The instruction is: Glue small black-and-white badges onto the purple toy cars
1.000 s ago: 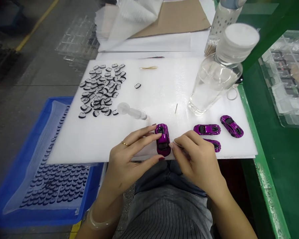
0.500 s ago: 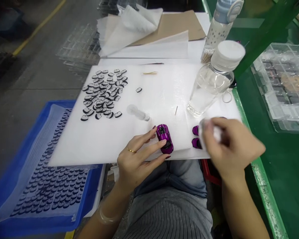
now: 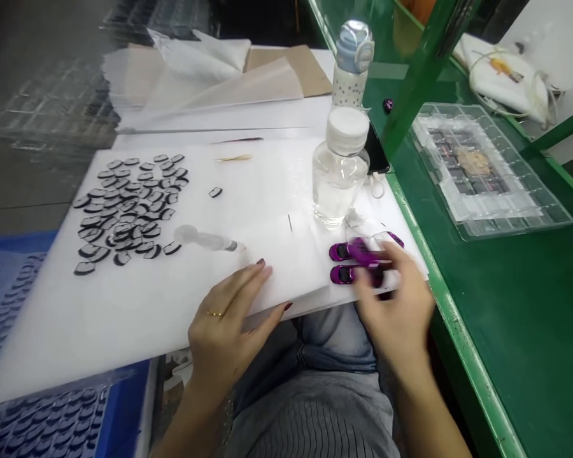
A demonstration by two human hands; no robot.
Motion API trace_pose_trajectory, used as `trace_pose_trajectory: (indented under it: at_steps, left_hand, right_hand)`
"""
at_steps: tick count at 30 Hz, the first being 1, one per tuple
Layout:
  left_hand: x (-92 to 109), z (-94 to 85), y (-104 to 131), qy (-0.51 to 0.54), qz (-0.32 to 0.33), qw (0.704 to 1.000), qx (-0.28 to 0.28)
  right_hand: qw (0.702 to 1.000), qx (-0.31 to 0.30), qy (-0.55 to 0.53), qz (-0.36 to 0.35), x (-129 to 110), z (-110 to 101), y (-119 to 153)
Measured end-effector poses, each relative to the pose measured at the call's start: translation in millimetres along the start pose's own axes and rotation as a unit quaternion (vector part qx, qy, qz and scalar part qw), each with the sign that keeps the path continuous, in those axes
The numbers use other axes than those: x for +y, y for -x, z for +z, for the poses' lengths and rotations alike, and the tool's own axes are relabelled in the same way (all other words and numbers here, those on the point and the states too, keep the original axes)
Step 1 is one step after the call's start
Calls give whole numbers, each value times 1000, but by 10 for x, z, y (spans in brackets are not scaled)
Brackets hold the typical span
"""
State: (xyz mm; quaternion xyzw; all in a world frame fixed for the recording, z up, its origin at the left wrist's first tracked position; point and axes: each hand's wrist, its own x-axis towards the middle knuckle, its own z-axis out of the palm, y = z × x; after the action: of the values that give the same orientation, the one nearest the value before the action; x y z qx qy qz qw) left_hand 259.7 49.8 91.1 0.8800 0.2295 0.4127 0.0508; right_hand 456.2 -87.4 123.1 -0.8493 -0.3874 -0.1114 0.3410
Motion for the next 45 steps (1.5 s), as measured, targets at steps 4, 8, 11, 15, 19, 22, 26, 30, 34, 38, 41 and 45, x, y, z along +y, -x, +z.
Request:
trace_pose_trajectory:
  at_steps: [4,8,11,15,19,22,26,30,34,38,41,45]
  left_hand:
    - [0,19,-8,4,9,1000,6]
    - [-2,25,-13,1,11,1000,12]
    - [-1,20,-3,4,8,1000,10]
    - [5,14,13,9,2,1000,3]
    - [6,20,14,6,-3,1000,4]
    - [4,28,13,4,-3,1000,5]
    - [2,31,22,8,-7,1000,8]
    - [9,8,19,17,-10,1000,-6]
    - [29,-63,15,63,-47,997,-20]
    - [42,-138,50,78,-63,995,-2]
    - [75,-160,94,39,-87,995,39]
    - [163,-179,119,-3,-96,994,50]
  right_hand:
    - [955,38,166,244,1070,-568,-48]
    - [966,39,161,198,1212,-481,-207]
    - [989,-37,73,125,942,-153,-444]
    - [991,-103,21,82,711,35,-642]
    - [993,-84,1,88,681,-25,-565]
    - [993,-61,-46,94,734,-7,-494]
    - [988,41,-96,117,903,15,-589]
    - [976,155,-122,90,725,-130,-723]
    - [934,-185,-304,-36,-25,-128,-601]
    - [859,-335,-380,-79,-621,227,-429]
    - [916,-214,-335,-58,-725,492,-378]
    - [955,-38,-294,18,-749,660,-386]
